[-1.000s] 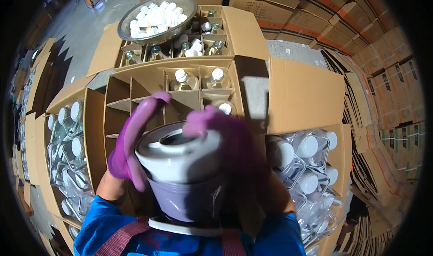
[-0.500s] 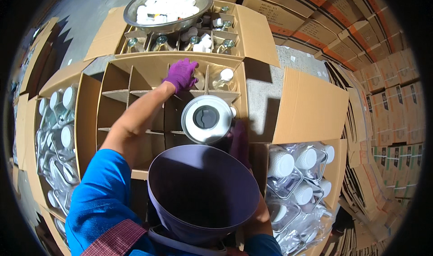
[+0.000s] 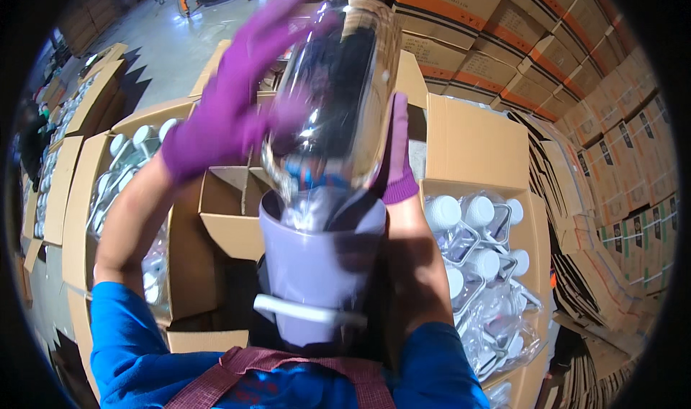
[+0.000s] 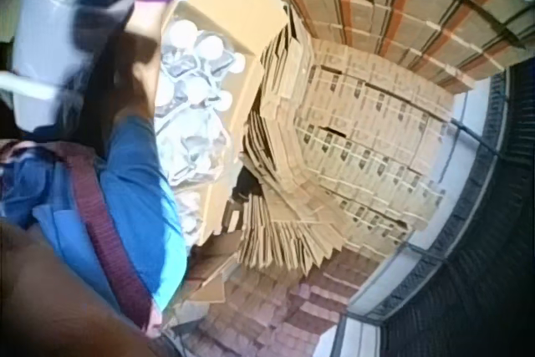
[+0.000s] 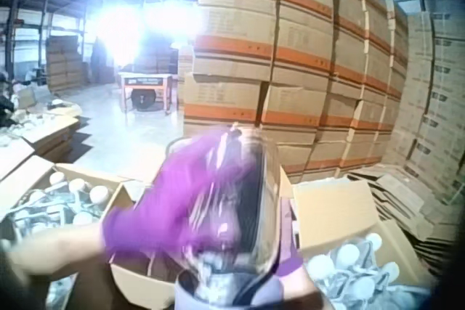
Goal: The person repeatedly picks up plastic cups and lids from a divided cardboard box, places the lids on the cups, and returns the assembled units to the box. The person handles multiple cups of different colors, including pink, green, and purple, while wearing purple gloves.
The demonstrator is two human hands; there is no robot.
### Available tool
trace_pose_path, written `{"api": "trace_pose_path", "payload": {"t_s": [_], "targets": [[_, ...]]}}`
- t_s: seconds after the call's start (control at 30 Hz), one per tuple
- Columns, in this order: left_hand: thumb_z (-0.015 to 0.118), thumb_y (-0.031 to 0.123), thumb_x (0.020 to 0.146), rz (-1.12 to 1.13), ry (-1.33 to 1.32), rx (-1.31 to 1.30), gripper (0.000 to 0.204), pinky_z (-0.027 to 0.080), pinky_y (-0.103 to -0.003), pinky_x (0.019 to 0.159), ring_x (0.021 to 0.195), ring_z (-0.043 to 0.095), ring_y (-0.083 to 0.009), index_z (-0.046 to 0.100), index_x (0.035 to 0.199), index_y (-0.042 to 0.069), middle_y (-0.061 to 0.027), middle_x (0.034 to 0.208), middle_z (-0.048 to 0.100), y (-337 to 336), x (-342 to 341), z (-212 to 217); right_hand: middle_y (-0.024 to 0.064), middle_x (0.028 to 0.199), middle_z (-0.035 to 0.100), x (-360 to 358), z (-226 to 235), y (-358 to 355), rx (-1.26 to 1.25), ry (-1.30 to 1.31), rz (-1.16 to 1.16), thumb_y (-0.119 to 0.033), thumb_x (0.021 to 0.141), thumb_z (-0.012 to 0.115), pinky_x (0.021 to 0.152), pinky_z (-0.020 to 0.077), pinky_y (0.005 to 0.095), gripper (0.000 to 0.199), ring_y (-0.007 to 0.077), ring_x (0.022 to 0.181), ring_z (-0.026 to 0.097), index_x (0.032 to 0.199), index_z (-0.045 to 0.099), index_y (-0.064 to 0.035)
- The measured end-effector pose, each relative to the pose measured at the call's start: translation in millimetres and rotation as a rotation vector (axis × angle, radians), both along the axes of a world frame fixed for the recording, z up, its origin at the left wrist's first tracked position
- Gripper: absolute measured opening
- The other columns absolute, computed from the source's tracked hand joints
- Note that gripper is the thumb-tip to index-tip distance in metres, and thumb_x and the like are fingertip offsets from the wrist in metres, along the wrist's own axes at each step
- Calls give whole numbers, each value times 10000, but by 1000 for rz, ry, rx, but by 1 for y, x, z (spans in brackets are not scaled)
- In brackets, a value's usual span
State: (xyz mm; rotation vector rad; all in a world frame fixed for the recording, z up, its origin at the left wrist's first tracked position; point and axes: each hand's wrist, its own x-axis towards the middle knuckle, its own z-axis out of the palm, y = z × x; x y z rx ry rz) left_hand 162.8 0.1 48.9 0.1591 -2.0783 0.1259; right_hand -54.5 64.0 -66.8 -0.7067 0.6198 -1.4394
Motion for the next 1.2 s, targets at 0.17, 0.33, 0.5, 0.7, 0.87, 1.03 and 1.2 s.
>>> {"api": "trace_pose_path", "payload": {"t_s": [0.17, 0.33, 0.5, 0.7, 0.87, 1.03, 1.2], "targets": [[394, 589, 1006, -290, -394, 988, 701, 460, -355, 1008, 1162, 584, -193, 533, 1392, 21, -139, 1287, 639, -24, 46, -8, 106, 1283, 560, 41, -24, 101, -24, 493, -211, -512, 1035, 408, 999, 441, 309, 617, 185, 1174, 541, 1386, 466, -8], [636, 349, 943, -304, -1143, 979, 463, 539, -388, 897, 1010, 685, -285, 579, 1334, 107, -152, 1134, 686, 28, -16, -41, 204, 1502, 399, 34, -65, 113, -197, 431, -297, -247, 1092, 340, 1168, 304, 353, 526, 272, 1394, 406, 1527, 267, 39], [678, 224, 906, -786, -975, 814, 434, 470, -427, 1006, 1185, 588, -345, 616, 1319, 107, -162, 1251, 637, 24, -28, -59, 192, 1517, 405, -14, -99, -3, 62, 556, -294, -381, 1011, 500, 1148, 330, 394, 657, 310, 1375, 435, 1504, 327, 16], [437, 458, 1035, -249, 40, 1368, 600, 346, -431, 1138, 1383, 433, -264, 411, 1489, 67, -111, 1503, 447, -102, -22, -175, 206, 1406, 489, -61, -202, -119, -243, 2126, 90, -462, 756, 740, 1010, 426, 508, 782, 406, 1292, 489, 1456, 442, -280], [621, 276, 966, -85, 123, 1481, 550, 393, -443, 1088, 1343, 473, -251, 448, 1463, 116, -88, 1472, 476, -81, -91, -221, 251, 1166, 628, -52, -156, -147, -9, 940, -213, -204, 982, 572, 907, 510, 401, 345, 371, 1086, 628, 1291, 539, -55], [774, 278, 759, 151, -448, -27, 749, 269, -548, 1175, 1384, 424, -375, 495, 1446, 172, -180, 1521, 427, -94, -28, -169, 113, 1294, 616, -140, -52, -59, -205, 463, 55, -110, 942, 646, 1022, 491, 346, 448, 207, 1166, 599, 1366, 520, -41], [705, 496, 798, -183, -368, 68, 628, 265, -586, 1164, 1406, 380, -436, 628, 1332, 174, -196, 1498, 453, -17, -58, -72, 156, 1380, 567, -90, -32, -28, -616, 1196, -441, -164, 930, 681, 1038, 479, 357, 564, 242, 1213, 592, 1427, 454, -25]]}}
